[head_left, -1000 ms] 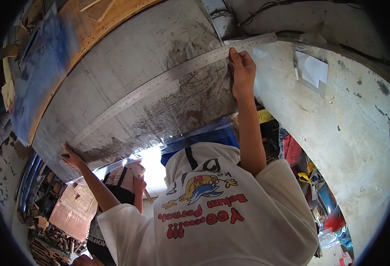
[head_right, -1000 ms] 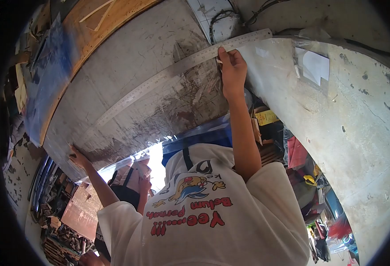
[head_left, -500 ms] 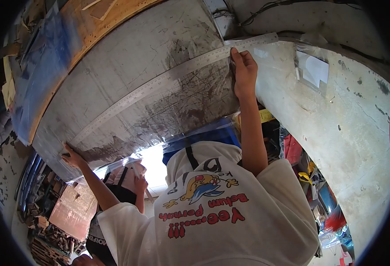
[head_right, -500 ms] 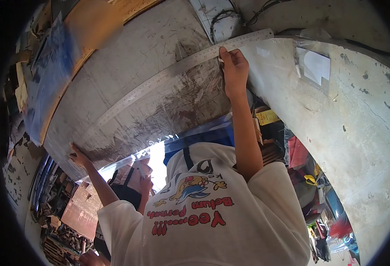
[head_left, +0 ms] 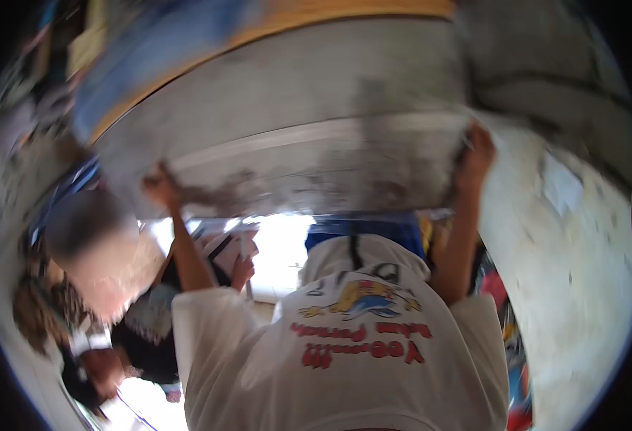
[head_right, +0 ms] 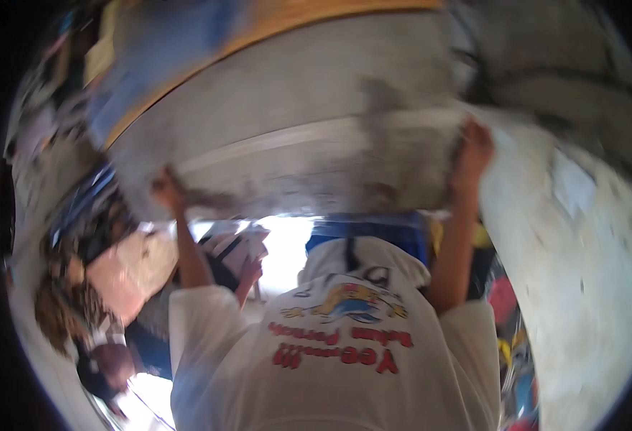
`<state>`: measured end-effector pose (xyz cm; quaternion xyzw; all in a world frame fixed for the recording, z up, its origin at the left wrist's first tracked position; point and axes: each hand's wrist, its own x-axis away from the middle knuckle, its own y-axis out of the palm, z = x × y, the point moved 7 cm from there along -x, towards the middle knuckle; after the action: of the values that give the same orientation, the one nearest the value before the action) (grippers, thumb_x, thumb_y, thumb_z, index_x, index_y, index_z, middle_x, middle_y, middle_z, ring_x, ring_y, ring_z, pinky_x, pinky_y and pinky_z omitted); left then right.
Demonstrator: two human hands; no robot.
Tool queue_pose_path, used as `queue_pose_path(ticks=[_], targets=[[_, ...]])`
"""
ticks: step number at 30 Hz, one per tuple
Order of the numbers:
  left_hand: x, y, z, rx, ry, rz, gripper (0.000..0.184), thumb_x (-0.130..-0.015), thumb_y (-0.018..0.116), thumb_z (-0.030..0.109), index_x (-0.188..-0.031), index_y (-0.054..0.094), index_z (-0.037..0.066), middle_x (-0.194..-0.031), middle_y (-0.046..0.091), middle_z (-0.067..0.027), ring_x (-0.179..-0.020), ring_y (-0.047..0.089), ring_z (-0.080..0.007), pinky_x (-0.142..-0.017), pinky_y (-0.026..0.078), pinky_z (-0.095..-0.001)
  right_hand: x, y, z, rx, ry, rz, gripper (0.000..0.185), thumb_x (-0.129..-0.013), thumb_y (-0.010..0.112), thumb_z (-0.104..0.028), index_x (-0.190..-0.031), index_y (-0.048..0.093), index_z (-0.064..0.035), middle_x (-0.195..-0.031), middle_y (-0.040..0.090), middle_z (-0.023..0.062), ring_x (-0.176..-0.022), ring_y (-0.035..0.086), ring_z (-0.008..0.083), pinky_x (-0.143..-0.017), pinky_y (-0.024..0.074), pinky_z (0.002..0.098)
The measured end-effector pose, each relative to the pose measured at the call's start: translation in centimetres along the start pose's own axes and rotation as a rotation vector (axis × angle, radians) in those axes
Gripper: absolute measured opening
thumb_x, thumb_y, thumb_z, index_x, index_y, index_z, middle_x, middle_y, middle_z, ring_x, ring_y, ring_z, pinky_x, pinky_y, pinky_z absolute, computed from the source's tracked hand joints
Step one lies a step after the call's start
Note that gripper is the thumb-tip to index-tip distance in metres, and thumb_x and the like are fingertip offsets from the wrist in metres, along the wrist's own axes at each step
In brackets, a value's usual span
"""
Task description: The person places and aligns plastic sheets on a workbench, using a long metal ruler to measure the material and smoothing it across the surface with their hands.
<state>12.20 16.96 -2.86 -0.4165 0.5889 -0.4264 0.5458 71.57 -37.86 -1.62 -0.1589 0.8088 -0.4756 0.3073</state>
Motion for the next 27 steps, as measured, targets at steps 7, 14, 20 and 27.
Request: queue_pose_path(ticks=[7,14,20,27], targets=[[-0.9,-8.9,0.9,0.21,0.063,-0.064,0.077,-0.075,0.066,0.053,-0.124,0.046,-0.003,-0.14,0.029,-0.0255,-0.131,0.026,-0.0396,-0.108,0.024,-0.0439,-0.1,0.0,1.4,-0.852,0.865,-0.074,0.04,-0.091,0.052,-0.029,-0.117,0.057,0.0018,-0.114,0.057,0.0111,-0.103,0.053,0.0206,-0.089,0.0411,0.0331],[-2.9,-10.6,-1.4,0.405,-0.037,-0.062,0.089,-0.071,0.067,0.057,-0.13,0.037,-0.003,-0.138,0.03,-0.0237,-0.129,0.028,-0.0373,-0.106,0.026,-0.0432,-1.0,-1.1,0.1,-0.788,0.782,-0.046,0.045,-0.093,0.045,-0.031,-0.121,0.053,0.004,-0.116,0.056,0.0113,-0.103,0.053,0.021,-0.087,0.0424,0.0323],[-2.4,-8.6,-2.0,0.353,-0.062,-0.143,0.109,-0.069,0.06,0.067,-0.139,0.02,-0.007,-0.145,0.019,-0.0232,-0.138,0.013,-0.0323,-0.113,0.009,-0.0406,-0.7,0.4,-0.2,-0.762,0.758,0.059,0.031,-0.092,0.05,-0.036,-0.1,0.063,-0.0087,-0.071,0.04,-0.0046,-0.059,0.033,0.0073,-0.052,0.0298,0.0266],[-1.3,-7.9,-1.3,0.394,-0.056,-0.122,0.109,-0.071,0.058,0.069,-0.139,0.02,-0.007,-0.146,0.017,-0.0236,-0.139,0.012,-0.031,-0.113,0.01,-0.0413,-1.0,0.8,2.8,-0.592,0.687,-0.072,0.039,-0.091,0.051,-0.042,-0.102,0.063,-0.0066,-0.077,0.046,-0.0019,-0.065,0.041,0.011,-0.058,0.0342,0.027]])
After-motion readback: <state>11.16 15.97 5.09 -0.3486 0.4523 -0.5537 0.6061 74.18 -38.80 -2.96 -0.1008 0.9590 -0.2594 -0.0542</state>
